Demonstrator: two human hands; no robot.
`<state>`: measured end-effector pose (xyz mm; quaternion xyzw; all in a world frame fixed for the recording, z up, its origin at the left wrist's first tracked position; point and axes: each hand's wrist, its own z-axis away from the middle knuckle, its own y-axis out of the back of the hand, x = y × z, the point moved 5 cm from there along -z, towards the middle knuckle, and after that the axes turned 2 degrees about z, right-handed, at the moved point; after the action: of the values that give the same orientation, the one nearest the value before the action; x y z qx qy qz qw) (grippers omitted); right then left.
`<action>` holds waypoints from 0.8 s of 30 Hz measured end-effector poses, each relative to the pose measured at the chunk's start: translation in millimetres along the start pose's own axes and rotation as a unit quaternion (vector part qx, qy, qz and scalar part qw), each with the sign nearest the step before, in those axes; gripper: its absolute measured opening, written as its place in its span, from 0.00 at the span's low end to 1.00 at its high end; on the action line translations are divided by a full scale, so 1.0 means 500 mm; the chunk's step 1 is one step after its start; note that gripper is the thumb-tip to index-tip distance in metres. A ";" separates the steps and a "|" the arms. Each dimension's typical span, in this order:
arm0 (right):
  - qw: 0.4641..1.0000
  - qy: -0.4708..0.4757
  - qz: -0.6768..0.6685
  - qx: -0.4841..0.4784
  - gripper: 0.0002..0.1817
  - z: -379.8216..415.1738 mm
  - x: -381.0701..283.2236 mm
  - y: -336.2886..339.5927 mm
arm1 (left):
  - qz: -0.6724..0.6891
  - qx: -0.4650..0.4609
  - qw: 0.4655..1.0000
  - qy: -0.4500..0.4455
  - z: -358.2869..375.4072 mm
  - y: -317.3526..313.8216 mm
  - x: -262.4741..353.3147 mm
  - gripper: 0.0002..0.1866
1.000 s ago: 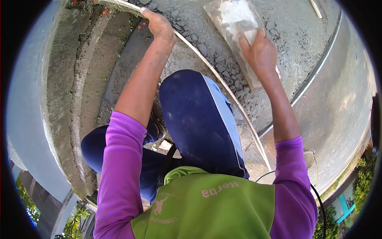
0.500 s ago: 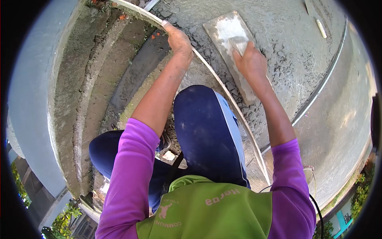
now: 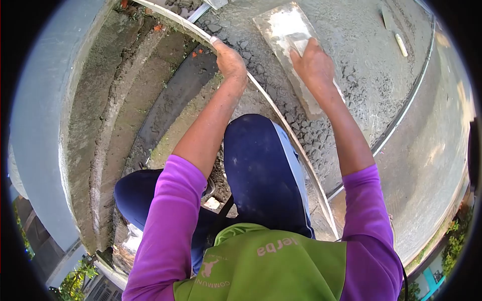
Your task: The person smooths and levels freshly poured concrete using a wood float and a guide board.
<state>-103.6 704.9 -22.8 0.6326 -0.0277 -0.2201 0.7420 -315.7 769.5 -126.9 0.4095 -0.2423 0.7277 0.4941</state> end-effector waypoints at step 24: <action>0.998 0.019 -0.030 0.044 0.27 -0.134 -0.109 -0.042 | -0.006 -0.005 1.000 0.023 0.045 0.003 0.034 0.54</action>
<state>-137.6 784.7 -43.1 0.6694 -0.0040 -0.2290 0.7067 -312.3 760.7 -100.3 0.3914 -0.2320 0.7328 0.5060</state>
